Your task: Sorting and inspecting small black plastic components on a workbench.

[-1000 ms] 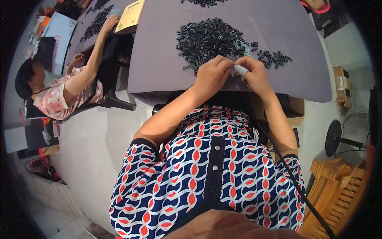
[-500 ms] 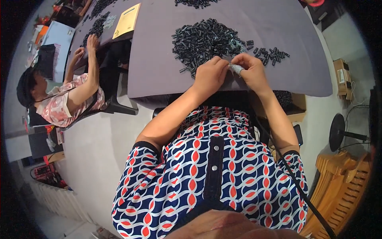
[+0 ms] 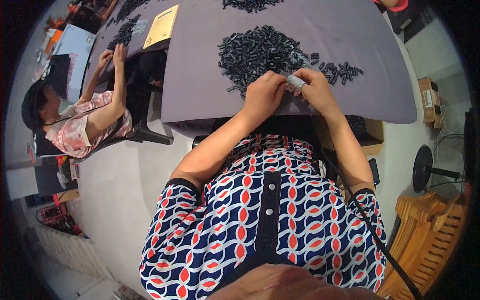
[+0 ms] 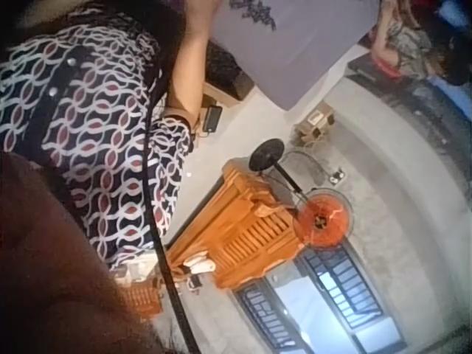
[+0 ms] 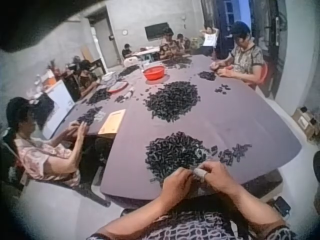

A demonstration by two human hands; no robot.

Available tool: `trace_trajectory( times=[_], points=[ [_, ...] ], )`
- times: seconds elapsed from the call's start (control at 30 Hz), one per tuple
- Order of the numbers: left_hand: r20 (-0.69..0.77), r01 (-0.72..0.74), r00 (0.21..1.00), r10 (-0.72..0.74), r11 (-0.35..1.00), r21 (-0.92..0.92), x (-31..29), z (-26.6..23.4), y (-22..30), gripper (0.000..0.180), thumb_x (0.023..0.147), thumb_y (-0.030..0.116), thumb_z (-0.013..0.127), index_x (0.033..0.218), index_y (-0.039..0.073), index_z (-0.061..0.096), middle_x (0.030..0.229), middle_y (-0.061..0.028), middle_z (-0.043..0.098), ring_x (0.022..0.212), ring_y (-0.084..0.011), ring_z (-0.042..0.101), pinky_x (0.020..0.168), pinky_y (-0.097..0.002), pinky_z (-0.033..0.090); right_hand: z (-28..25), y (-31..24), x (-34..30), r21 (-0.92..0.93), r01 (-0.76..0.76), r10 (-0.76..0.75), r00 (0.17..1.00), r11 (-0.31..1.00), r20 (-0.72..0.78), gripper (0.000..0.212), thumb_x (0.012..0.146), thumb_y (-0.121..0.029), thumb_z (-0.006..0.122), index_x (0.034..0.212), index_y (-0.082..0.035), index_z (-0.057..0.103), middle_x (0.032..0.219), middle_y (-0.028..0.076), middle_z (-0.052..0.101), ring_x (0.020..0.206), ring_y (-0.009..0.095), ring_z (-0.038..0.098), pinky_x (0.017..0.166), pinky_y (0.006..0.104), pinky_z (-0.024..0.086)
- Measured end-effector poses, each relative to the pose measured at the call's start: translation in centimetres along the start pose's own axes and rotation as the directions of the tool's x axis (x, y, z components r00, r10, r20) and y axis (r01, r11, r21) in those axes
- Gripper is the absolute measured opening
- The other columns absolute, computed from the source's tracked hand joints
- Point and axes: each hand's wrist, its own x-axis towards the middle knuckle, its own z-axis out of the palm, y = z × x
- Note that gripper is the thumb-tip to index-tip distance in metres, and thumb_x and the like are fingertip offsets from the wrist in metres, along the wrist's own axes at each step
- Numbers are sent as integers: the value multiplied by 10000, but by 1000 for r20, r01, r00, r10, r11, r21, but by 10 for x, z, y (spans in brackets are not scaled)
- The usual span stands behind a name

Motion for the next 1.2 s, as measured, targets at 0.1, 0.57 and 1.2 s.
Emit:
trace_trajectory(
  times=[0.1, 0.57, 1.2],
  points=[
    [-1, -5, 1000, 5, 1000, 5, 1, 0, 1, 130, 872, 74, 699, 996, 46, 673, 911, -124, 655, 800, -326, 671, 674, -383, 543, -5, 11, 4, 101, -24, 19, 999, 995, 49, 112, 898, -9, 607, 994, -19, 665, 844, 16, 682, 714, 72, 612, 608, 203, 468],
    [23, -71, 997, 68, 985, 158, 1, 9, 1, 90, 878, 139, 670, 860, 68, 618, 791, -111, 587, 725, -329, 634, 632, -432, 515, -8, 29, 2, 216, 113, -111, 994, 970, -18, 82, 874, 20, 671, 944, -19, 656, 882, 6, 673, 781, 77, 628, 645, 228, 502],
    [-36, -8, 999, 4, 996, -94, 3, 6, 5, 146, 853, 68, 695, 997, 74, 670, 979, -109, 650, 828, -312, 686, 683, -381, 555, -13, 31, 3, 289, 82, -90, 996, 954, 17, 119, 889, 33, 640, 1000, -9, 649, 924, 30, 669, 820, 100, 638, 691, 234, 527]
  ],
)
